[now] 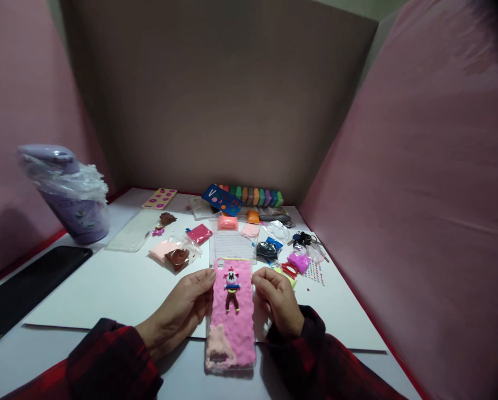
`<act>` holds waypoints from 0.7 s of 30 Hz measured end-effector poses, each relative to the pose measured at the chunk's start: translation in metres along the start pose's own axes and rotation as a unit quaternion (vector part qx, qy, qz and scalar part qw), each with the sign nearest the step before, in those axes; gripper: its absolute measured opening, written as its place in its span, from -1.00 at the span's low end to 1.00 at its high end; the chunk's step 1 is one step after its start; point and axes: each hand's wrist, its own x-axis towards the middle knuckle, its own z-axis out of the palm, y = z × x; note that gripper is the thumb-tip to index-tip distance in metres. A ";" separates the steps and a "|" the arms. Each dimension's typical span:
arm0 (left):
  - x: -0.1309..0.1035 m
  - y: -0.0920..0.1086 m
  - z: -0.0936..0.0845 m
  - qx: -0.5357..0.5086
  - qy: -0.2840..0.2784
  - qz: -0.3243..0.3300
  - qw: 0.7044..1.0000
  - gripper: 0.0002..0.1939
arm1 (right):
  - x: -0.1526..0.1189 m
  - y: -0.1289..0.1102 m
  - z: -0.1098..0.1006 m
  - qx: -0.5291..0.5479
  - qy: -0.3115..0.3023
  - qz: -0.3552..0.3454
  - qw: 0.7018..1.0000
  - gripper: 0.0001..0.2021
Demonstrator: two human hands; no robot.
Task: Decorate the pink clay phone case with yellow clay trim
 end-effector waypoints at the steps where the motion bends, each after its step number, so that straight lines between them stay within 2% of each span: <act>1: 0.000 0.000 0.000 0.001 0.000 -0.001 1.000 -0.79 | 0.000 0.000 0.000 -0.003 0.001 0.000 1.000 -0.77; 13: 0.000 0.001 0.000 0.004 -0.004 -0.004 1.000 -0.78 | 0.003 0.001 -0.001 0.003 0.010 0.005 1.000 -0.81; 21: 0.000 -0.001 -0.001 0.001 0.002 -0.005 1.000 -0.82 | 0.000 0.000 -0.001 0.060 -0.015 0.022 0.998 -0.83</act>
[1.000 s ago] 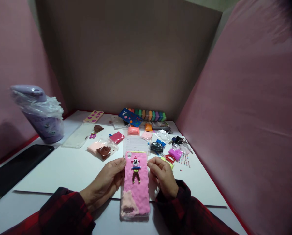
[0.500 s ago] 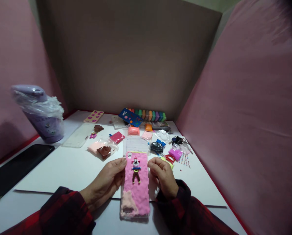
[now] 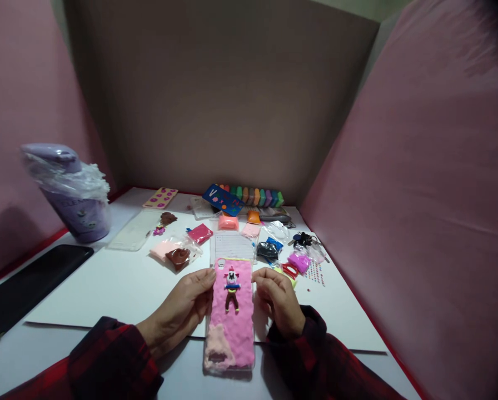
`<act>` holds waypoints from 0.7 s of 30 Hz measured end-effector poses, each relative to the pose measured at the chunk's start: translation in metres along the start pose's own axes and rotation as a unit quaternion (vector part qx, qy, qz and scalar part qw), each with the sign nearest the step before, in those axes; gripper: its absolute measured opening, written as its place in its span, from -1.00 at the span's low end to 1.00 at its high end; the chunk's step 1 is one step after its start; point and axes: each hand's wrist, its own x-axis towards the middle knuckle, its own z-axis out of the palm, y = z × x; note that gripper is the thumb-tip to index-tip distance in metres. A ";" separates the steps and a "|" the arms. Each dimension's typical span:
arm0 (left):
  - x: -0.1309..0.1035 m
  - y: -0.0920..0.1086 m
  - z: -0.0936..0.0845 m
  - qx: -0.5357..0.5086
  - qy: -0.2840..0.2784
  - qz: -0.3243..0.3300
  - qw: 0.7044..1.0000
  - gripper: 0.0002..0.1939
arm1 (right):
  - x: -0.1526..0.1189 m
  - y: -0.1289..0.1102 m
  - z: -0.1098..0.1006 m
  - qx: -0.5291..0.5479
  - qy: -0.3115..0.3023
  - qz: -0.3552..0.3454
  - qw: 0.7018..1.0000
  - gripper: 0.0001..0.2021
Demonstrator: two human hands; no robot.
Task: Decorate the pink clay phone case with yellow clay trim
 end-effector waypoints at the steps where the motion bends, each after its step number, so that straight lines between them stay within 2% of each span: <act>1: 0.000 0.000 0.000 0.000 0.000 0.000 1.000 -0.82 | 0.000 0.000 0.000 0.002 0.000 -0.001 1.000 -0.83; 13: 0.001 0.001 0.001 0.000 0.002 -0.003 1.000 -0.79 | 0.001 0.000 0.000 -0.046 0.013 -0.014 0.999 -0.79; 21: 0.001 0.001 0.001 -0.009 0.005 -0.002 1.000 -0.83 | 0.000 -0.001 0.001 -0.016 0.011 -0.004 1.000 -0.84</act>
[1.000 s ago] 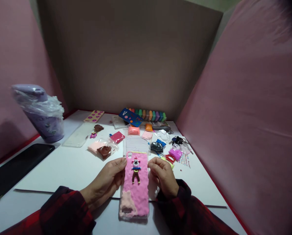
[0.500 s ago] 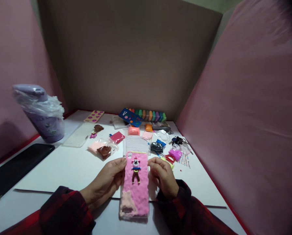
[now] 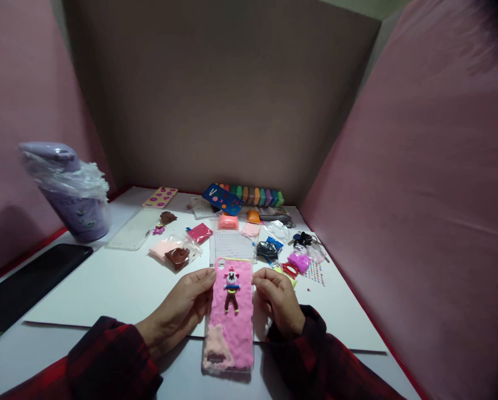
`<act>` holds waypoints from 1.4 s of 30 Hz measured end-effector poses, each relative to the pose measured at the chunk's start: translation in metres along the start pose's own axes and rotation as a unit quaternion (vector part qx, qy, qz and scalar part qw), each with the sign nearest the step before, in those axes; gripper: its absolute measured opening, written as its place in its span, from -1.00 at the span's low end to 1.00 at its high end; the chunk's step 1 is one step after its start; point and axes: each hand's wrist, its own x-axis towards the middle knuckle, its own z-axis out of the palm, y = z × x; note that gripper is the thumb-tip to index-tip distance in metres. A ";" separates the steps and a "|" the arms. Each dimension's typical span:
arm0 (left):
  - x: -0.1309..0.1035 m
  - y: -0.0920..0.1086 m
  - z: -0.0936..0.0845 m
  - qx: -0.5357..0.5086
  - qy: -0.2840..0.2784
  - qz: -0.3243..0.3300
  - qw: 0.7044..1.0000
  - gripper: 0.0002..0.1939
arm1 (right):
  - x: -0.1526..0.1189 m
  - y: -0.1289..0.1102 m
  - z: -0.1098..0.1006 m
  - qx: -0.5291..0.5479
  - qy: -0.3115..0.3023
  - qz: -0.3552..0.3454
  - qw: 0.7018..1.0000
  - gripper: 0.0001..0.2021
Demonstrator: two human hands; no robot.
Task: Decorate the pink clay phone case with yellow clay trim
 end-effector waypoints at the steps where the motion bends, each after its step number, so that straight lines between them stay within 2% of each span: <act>1: 0.000 0.000 0.000 -0.002 0.002 0.000 1.000 -0.83 | 0.000 -0.001 0.000 0.009 -0.001 0.002 1.000 -0.85; 8: -0.001 0.001 0.001 0.003 0.006 0.000 1.000 -0.84 | 0.001 -0.003 0.001 0.017 0.011 0.002 1.000 -0.90; 15: 0.001 0.000 -0.003 -0.013 0.021 0.014 1.000 -0.86 | 0.003 0.001 0.001 -0.006 0.035 0.005 0.999 -0.72; 23: 0.002 0.002 -0.005 -0.019 0.043 0.038 0.998 -0.86 | 0.002 0.002 0.000 0.043 0.025 0.006 0.999 -0.68; 32: 0.002 0.004 -0.005 -0.017 0.050 0.046 0.998 -0.81 | 0.003 0.004 -0.001 -0.012 0.024 0.013 1.000 -0.71; 38: 0.002 0.005 -0.006 -0.008 0.073 0.063 0.995 -0.88 | 0.002 -0.002 0.000 0.075 0.009 0.033 0.997 -0.75; 42: 0.003 0.005 -0.008 -0.007 0.099 0.089 0.991 -0.88 | 0.003 -0.003 -0.001 0.071 0.023 0.029 0.997 -0.72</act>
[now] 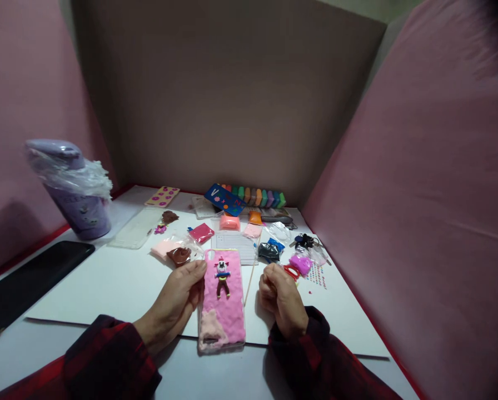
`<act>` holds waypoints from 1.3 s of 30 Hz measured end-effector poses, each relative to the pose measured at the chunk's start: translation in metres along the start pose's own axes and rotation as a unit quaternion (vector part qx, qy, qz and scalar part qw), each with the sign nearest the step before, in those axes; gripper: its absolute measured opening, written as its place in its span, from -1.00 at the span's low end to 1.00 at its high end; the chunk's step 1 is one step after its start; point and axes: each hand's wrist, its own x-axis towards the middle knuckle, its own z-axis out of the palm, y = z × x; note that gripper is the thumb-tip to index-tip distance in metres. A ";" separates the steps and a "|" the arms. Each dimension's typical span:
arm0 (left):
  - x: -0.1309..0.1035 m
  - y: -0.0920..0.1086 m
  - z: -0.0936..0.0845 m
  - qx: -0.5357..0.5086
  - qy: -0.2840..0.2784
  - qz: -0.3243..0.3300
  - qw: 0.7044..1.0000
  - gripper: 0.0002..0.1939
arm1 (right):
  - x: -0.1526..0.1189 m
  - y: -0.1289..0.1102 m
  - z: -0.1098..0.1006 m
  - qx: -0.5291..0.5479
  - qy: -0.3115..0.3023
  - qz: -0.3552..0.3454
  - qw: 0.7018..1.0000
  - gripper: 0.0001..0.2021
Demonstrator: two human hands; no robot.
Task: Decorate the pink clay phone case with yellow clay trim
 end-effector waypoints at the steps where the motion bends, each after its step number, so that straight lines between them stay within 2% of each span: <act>1: 0.000 0.000 0.000 0.001 0.001 0.001 1.000 -0.88 | 0.000 0.000 0.000 -0.008 0.001 -0.002 1.000 -0.71; 7: 0.000 0.000 0.000 0.004 0.000 0.003 1.000 -0.87 | 0.002 0.004 -0.004 -0.007 -0.021 0.011 1.000 -0.67; 17: 0.001 -0.001 -0.002 0.025 -0.011 -0.001 1.000 -0.88 | 0.001 0.001 -0.002 0.031 -0.024 0.013 0.999 -0.78; 25: 0.001 0.000 -0.001 0.035 -0.020 -0.010 0.999 -0.86 | 0.001 -0.002 0.001 0.077 -0.034 0.039 0.996 -0.58; 32: 0.004 -0.001 0.002 0.094 0.001 -0.007 0.996 -0.78 | 0.001 -0.004 0.002 0.100 -0.023 0.032 0.994 -0.62; 36: 0.006 -0.005 -0.005 0.211 0.089 0.048 0.972 -0.53 | 0.002 -0.004 0.002 0.106 -0.032 0.038 0.993 -0.62; 39: 0.004 -0.006 -0.010 0.362 0.083 0.132 0.919 -0.57 | 0.001 -0.003 0.001 0.097 -0.053 0.047 0.993 -0.57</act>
